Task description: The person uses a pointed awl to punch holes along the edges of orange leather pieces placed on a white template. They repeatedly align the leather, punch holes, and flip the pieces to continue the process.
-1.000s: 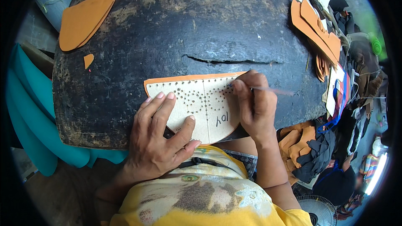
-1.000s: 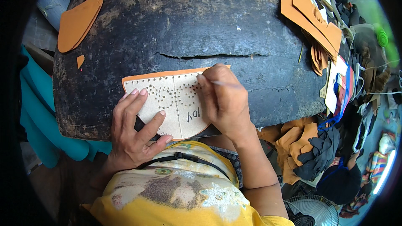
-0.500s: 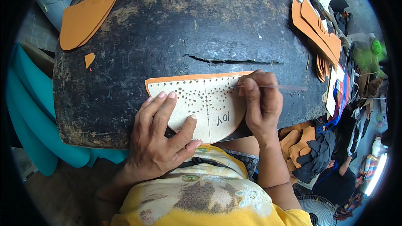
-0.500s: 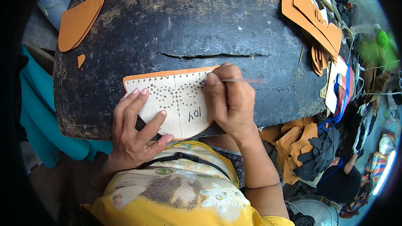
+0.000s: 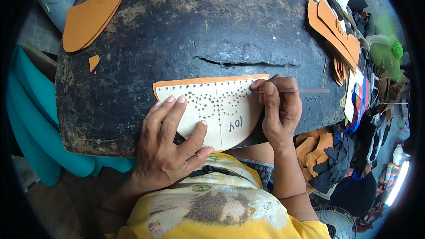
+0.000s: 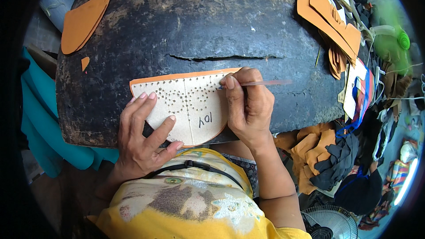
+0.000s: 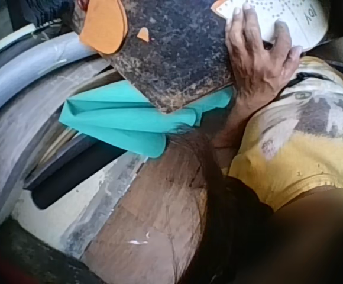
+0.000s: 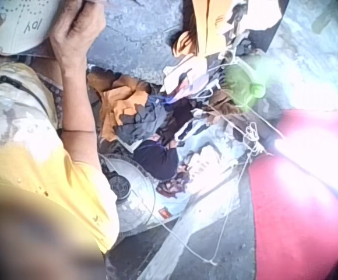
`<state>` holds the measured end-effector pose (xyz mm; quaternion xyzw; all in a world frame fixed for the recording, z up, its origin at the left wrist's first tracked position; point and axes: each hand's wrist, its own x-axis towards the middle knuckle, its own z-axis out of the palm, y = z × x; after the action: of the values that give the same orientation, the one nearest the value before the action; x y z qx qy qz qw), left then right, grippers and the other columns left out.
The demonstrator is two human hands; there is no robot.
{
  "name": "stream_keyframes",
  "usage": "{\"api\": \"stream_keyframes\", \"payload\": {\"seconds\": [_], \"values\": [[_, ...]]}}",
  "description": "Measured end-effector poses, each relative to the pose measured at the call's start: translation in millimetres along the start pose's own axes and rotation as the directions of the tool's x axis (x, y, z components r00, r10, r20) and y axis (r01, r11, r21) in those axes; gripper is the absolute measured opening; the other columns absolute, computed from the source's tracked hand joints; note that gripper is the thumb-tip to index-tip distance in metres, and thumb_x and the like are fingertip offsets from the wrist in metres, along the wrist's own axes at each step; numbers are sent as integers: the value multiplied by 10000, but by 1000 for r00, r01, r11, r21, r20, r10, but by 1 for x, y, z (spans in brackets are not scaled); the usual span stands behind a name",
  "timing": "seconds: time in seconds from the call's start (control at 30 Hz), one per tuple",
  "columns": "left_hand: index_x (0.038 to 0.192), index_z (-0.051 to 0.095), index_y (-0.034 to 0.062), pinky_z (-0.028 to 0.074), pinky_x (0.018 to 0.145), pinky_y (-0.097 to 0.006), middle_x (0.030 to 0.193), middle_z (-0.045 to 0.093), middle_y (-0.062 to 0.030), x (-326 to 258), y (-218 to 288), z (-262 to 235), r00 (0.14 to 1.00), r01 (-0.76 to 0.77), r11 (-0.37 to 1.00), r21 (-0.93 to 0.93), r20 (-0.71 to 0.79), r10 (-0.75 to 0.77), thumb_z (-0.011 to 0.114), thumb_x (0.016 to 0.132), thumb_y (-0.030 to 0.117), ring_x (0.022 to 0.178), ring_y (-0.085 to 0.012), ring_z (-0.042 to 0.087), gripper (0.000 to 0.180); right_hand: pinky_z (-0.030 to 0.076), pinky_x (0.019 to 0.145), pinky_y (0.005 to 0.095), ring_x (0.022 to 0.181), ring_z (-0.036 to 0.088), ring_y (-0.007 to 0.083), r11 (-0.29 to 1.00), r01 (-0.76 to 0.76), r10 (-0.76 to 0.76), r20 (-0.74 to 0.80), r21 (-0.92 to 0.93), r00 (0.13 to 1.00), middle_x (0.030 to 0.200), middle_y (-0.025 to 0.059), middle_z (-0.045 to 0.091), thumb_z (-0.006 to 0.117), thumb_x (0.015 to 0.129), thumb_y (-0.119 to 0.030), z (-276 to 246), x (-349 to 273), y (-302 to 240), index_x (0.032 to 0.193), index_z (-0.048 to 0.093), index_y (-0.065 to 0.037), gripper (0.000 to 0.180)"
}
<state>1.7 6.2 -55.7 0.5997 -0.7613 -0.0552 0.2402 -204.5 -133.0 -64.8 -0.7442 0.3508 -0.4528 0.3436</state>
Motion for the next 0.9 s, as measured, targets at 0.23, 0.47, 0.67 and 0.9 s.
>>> {"api": "stream_keyframes", "payload": {"seconds": [0.23, 0.47, 0.67, 0.9], "values": [[1173, 645, 158, 442, 1052, -572, 1392, 470, -242, 0, 0, 0, 1000, -4, 1000, 0, 1, 4, 777, 829, 397, 1310, -407, 431, 439, 471, 595, 318, 614, 576, 223, 973, 150, -133, 104, -175, 986, 770, 125, 587, 614, 931, 52, 1, -1, 1, 914, 568, 4, 68], [1171, 646, 156, 447, 1047, -572, 1400, 456, -237, -1, 0, 1, 1000, 0, 1000, -1, 2, 0, 780, 829, 392, 1308, -406, 429, 436, 493, 608, 332, 617, 595, 268, 991, 122, -118, 72, -57, 990, 769, 131, 594, 608, 912, 65, 0, 0, 3, 899, 581, 20, 55], [1227, 645, 124, 419, 1056, -580, 1425, 452, -263, -2, -2, 2, 1000, -20, 999, -29, -3, 20, 847, 745, 353, 1317, -442, 432, 570, 496, 615, 363, 681, 608, 306, 999, -19, 18, 20, 39, 1000, 794, 144, 593, 634, 879, 81, 0, -3, -1, 899, 584, 22, 80], [1166, 647, 144, 449, 1045, -578, 1388, 464, -245, 0, 0, 0, 1000, -9, 1000, -10, -4, 9, 786, 822, 383, 1302, -417, 435, 441, 499, 635, 377, 705, 601, 309, 973, 206, -186, 176, -105, 967, 799, 139, 586, 654, 873, 81, 1, -1, -1, 907, 589, 18, 98]]}}
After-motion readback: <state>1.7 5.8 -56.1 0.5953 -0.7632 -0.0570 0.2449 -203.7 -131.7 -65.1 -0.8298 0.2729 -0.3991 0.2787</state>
